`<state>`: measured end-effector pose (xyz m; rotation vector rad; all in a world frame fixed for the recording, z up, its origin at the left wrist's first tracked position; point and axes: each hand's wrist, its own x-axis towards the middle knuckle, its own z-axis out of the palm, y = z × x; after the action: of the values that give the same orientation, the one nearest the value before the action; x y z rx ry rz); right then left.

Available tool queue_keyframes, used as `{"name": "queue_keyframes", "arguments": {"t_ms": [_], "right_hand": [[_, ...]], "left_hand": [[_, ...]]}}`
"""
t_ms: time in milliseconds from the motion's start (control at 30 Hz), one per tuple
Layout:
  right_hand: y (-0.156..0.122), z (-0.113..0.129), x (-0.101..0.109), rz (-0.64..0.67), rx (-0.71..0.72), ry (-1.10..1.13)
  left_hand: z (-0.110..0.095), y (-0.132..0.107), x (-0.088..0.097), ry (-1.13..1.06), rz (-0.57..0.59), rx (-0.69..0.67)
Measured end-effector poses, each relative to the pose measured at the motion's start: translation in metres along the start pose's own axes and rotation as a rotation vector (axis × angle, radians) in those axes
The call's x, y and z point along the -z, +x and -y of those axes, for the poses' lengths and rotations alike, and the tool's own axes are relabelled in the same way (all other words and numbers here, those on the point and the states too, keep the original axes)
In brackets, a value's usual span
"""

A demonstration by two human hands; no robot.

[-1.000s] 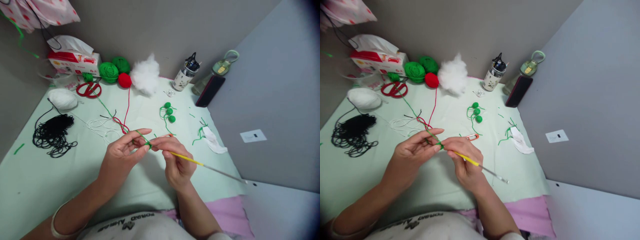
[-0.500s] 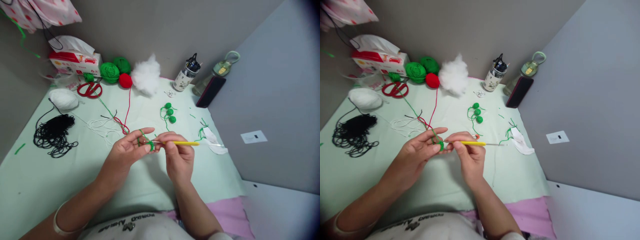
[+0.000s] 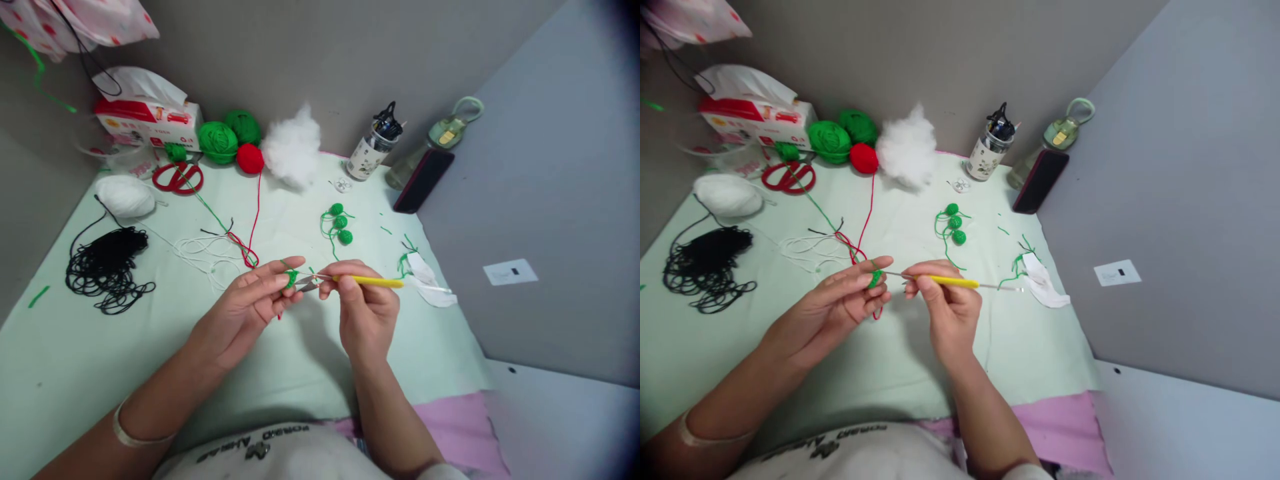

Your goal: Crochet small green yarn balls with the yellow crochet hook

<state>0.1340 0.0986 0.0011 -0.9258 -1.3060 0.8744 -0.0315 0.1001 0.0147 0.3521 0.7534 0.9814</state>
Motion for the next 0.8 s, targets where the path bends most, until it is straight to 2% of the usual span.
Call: {"name": "queue_keyframes", "arguments": {"t_ms": [33,100,233,333,500,667,800], "right_hand": [[0.002,0.0,0.0,-0.001,-0.078,0.097],[0.003,0.001,-0.003,0.032,-0.129,0.196],[0.0,0.003,-0.01,0.049,-0.037,0.131],[0.0,0.003,-0.01,0.054,-0.05,0.146],[0.001,0.0,-0.006,0.084,-0.155,0.246],[0.0,-0.001,-0.006,0.077,-0.149,0.255],[0.003,0.001,-0.006,0.061,-0.234,0.384]], "left_hand": [[0.0,0.0,0.0,0.023,0.001,-0.024],[0.001,-0.002,-0.002,0.09,0.015,-0.077],[0.004,-0.004,-0.004,0.192,0.012,-0.137],[0.006,-0.005,-0.004,0.195,-0.021,-0.141],[0.005,-0.005,-0.004,0.222,-0.028,-0.139],[0.004,-0.005,-0.003,0.25,-0.039,-0.159],[0.002,-0.005,-0.002,0.239,-0.024,-0.132]]}}
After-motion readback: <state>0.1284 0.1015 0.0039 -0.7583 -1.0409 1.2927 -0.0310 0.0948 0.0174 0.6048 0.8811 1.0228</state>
